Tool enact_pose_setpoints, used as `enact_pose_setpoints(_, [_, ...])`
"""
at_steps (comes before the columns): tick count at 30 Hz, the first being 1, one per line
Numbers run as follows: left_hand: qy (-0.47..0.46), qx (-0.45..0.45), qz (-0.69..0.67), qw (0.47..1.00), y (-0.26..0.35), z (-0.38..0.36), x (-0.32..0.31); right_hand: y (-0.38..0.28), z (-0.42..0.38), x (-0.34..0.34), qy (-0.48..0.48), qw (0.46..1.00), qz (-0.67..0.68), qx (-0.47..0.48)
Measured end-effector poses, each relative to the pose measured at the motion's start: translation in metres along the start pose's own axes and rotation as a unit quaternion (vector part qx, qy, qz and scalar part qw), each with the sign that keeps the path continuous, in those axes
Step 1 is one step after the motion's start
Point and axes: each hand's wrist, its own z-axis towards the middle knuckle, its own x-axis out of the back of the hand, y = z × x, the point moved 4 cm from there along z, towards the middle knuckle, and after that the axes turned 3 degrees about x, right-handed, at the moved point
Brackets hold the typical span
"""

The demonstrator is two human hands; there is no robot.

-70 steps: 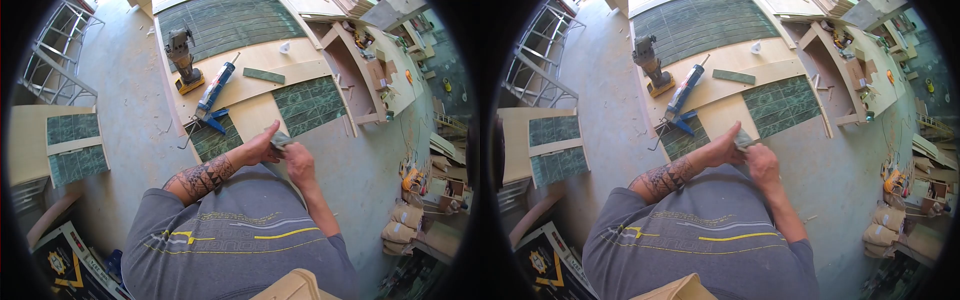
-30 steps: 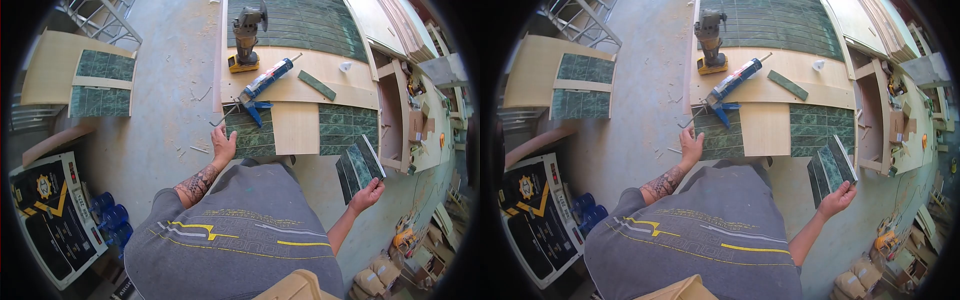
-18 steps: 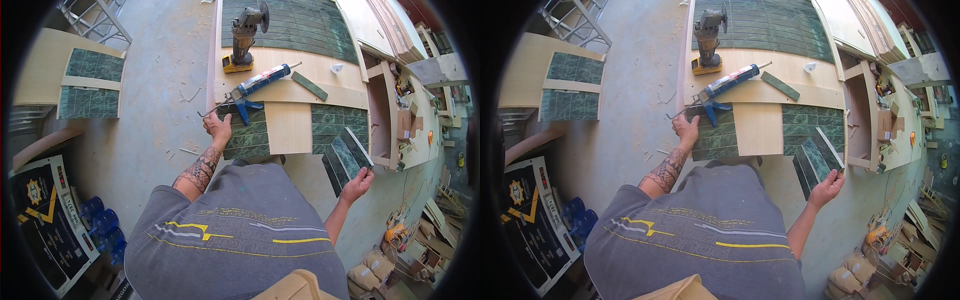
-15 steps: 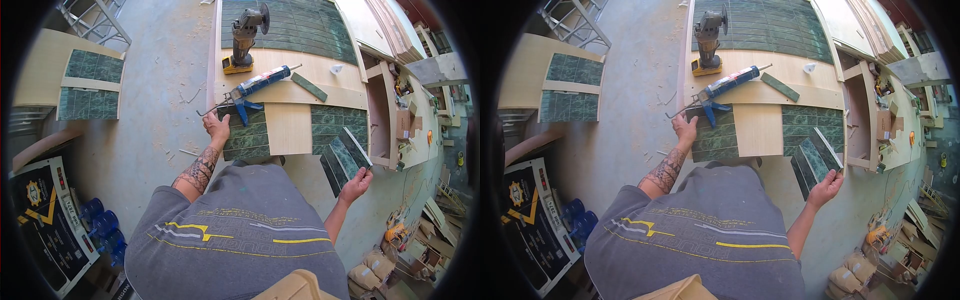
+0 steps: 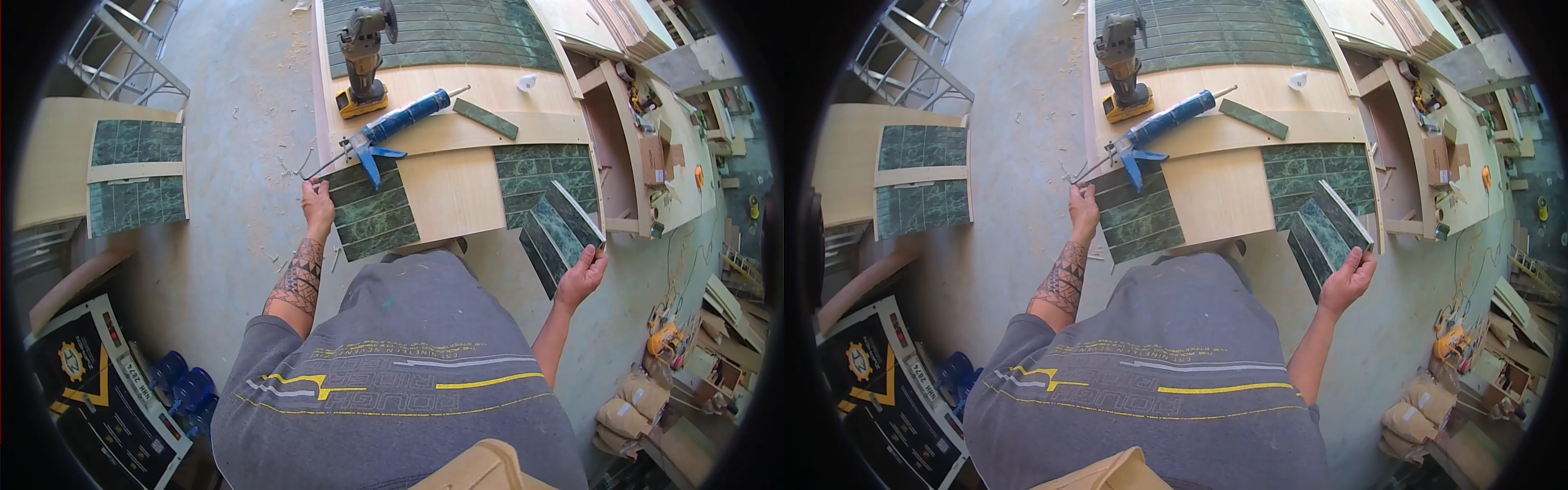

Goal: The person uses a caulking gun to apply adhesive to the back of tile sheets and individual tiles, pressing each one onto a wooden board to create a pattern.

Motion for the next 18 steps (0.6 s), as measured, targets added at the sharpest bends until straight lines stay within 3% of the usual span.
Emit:
enact_pose_setpoints(8, [-0.013, -0.030, -0.033, 0.999, -0.007, 0.014, -0.007, 0.006, -0.009, 0.008, 0.004, 1.000, -0.023, -0.019])
enact_pose_setpoints(11, [0.009, 0.019, 0.040, 0.999, -0.007, -0.010, -0.001, 0.011, -0.009, 0.013, 0.007, 0.999, -0.021, -0.028])
enact_pose_setpoints(13, [0.151, -0.099, 0.195, 0.964, -0.010, -0.037, 0.001, 0.014, -0.010, 0.016, 0.012, 0.999, -0.013, -0.032])
enact_pose_setpoints(15, [0.066, -0.210, 0.133, 0.966, 0.049, -0.093, -0.003, 0.014, -0.010, 0.019, 0.022, 0.999, -0.009, -0.028])
enact_pose_setpoints(17, [-0.140, -0.309, 0.101, 0.935, 0.076, -0.132, -0.034, 0.019, -0.009, 0.022, 0.019, 0.999, -0.011, -0.034])
enact_pose_setpoints(18, [-0.179, -0.363, 0.103, 0.909, 0.089, -0.148, -0.053, 0.022, -0.008, 0.024, 0.015, 0.999, -0.010, -0.037])
